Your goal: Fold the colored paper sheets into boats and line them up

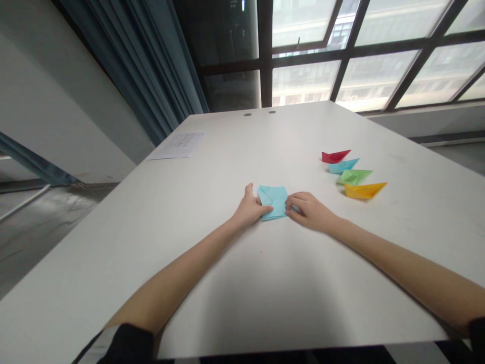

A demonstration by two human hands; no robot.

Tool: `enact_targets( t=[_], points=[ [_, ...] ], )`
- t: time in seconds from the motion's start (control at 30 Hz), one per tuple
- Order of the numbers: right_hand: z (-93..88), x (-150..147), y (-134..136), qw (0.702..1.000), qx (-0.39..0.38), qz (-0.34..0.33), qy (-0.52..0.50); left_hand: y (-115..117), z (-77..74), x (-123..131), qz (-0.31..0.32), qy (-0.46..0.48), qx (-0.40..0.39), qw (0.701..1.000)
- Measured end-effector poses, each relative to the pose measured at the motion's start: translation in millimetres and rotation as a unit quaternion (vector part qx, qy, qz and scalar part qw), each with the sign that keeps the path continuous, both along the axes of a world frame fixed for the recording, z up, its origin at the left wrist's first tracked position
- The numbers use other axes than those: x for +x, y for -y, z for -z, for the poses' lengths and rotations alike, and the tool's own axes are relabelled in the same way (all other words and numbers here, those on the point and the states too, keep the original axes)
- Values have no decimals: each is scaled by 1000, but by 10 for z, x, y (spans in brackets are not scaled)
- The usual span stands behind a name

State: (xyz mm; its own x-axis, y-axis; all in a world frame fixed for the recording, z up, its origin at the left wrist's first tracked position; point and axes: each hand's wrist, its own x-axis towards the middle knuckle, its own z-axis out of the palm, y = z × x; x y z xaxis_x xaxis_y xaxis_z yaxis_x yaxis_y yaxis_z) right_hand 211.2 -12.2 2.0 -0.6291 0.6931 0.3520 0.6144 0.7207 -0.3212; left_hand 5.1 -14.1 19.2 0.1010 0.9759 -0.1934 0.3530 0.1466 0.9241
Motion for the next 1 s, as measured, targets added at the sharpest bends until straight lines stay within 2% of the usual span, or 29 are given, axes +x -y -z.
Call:
enact_targets(
  t=[0.2,0.33,0.43,0.53,0.6,0.73,0.8,0.87,0.93,1.0],
  points=[
    [-3,8,-2,999,7,54,-3,6,59,4,27,21,58,998],
    [36,6,-21,991,20,123,-39,13,68,43,13,142,43,989],
    [44,-1,-35,981,-28,166,-95,14,39,75,-22,215,28,976],
    [28,-13,-39,960,-148,153,-183,8,16,91,-52,253,34,966],
    [22,-24,-44,939,-200,125,-252,-1,14,93,-62,269,41,960],
    [38,-40,-88,893,-212,100,-383,-26,40,73,-54,276,51,958],
    [42,-25,-118,879,-171,121,-429,-46,63,48,-69,247,74,964],
    [29,11,-134,875,-80,160,-450,-70,87,17,-95,197,112,969],
    [-2,55,-124,886,35,184,-424,-91,107,-11,-108,149,156,971],
    [-38,89,-91,915,132,163,-344,-103,113,-29,-111,108,193,969]
  ],
)
